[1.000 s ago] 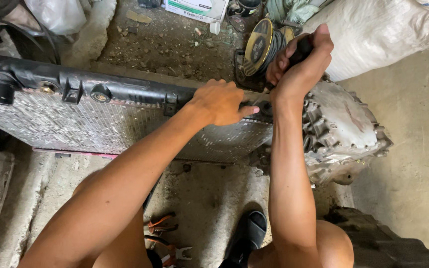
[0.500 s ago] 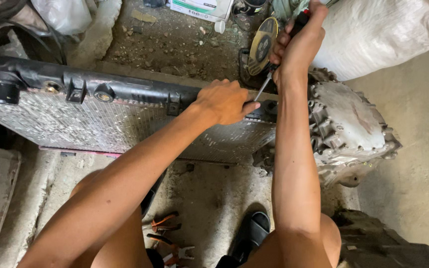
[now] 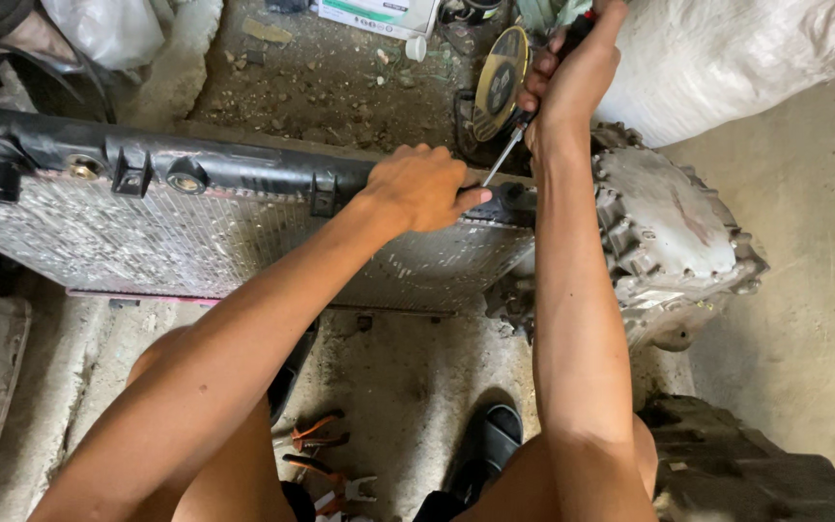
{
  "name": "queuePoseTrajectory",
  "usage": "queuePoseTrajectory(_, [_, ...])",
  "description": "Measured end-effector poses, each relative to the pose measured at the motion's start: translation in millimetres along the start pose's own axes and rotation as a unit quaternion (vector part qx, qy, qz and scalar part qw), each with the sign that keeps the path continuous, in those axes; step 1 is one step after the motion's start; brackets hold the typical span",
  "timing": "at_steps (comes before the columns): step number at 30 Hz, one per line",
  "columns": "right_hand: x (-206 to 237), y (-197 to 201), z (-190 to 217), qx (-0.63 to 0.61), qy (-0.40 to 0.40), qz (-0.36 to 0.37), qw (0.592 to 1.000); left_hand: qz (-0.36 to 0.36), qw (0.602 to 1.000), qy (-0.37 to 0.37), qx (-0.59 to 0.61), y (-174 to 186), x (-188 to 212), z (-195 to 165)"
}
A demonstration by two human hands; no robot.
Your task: The person uses a screwdriver to pry and scrape along the edge of a car radiator, working to separate or clean the plastic housing from the metal core. The person holds the radiator steady with one hand while applying the tool with the other.
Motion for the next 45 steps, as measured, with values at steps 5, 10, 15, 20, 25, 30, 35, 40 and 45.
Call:
queuePoseTrajectory(5, [9,8,5,-0.038,0.010,0.015,0.999,0.003,1.000,-0.021,0.004,2,6,-4])
queuePoseTrajectory(10, [39,27,26,-0.088,0.056,0.056,0.993,0.008,1.000,-0.015,0.022,11,12,-3])
queuePoseTrajectory(15, [71,72,81,-0.088,0.215,0.016,0.973,0.057,0.998,-0.005,-0.011,12,14,-5])
queuePoseTrajectory(20, [93,108,143,-0.166,0.277,0.101,0.941,0.033,0.998,-0.046,-0.034,7,21,-7])
queuePoseTrajectory(25, [131,122,167,-0.150,0.192,0.165,0.956,0.053,0.997,-0.043,-0.039,-6,38,-18])
queuePoseTrajectory(30, [145,124,161,-0.101,0.162,0.158,0.969,0.100,0.992,-0.055,-0.054,-26,64,-35])
queuePoseTrajectory(35, [149,124,154,-0.084,0.152,0.157,0.972,0.015,0.986,-0.140,-0.085,-47,89,-45])
queuePoseTrajectory(40, [152,128,147,-0.065,0.139,0.155,0.976,0.076,0.985,-0.130,-0.085,-60,98,-50])
queuePoseTrajectory(45, [148,128,144,-0.055,0.140,0.158,0.976,0.057,0.984,-0.144,-0.084,-63,94,-48])
Point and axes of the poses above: each hand's wrist, its own x-axis away from the middle knuckle, its own y-axis out of the back of the hand, z = x × y, the point moved 1 cm from there along -x, towards the middle knuckle, and after that the axes turned 2 degrees about y, right-handed, at the moved point
